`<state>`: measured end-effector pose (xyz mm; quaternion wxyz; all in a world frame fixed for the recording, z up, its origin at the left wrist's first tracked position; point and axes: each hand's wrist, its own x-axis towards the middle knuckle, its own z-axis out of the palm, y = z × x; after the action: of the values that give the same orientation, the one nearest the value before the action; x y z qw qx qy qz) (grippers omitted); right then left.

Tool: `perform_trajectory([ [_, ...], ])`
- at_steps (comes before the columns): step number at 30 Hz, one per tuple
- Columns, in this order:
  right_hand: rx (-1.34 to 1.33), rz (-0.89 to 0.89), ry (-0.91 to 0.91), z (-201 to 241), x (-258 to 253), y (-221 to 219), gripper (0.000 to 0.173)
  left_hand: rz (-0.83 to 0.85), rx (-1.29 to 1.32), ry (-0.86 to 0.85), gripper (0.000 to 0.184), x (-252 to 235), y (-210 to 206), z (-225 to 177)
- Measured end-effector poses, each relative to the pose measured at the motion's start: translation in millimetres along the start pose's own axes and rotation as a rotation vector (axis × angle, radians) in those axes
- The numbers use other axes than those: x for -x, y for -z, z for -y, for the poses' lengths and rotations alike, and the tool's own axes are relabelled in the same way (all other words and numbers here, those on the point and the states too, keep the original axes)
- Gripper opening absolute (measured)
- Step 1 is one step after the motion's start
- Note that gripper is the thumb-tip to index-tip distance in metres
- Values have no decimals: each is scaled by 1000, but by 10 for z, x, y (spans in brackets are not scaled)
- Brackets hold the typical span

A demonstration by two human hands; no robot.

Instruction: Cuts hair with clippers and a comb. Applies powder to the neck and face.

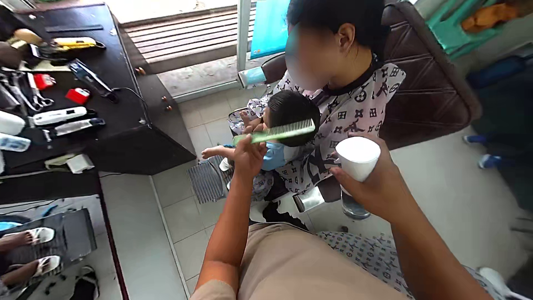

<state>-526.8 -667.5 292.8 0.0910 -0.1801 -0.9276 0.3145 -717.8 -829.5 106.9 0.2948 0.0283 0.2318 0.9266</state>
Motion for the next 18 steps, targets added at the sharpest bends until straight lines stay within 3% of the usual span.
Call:
perform_trajectory([
  [5, 81, 5, -25, 144, 127, -125, 73, -514, 272, -132, 27, -810, 193, -56],
  [7, 68, -31, -49, 89, 175, -80, 74, -469, 230, -192, 29, -684, 145, -154],
  [9, 40, -62, -84, -32, 245, 5, 73, -292, 52, -214, 30, -199, -32, -144],
  [12, 5, -38, -118, -299, 405, 80, 74, -82, -76, -194, 25, 585, -230, 207],
  [15, -65, 34, -68, -617, 449, 50, 72, -171, -38, -209, 15, 844, -419, 726],
  [18, -131, 65, 48, -949, 341, 7, 66, -248, -104, -312, 10, 757, -490, 1140],
])
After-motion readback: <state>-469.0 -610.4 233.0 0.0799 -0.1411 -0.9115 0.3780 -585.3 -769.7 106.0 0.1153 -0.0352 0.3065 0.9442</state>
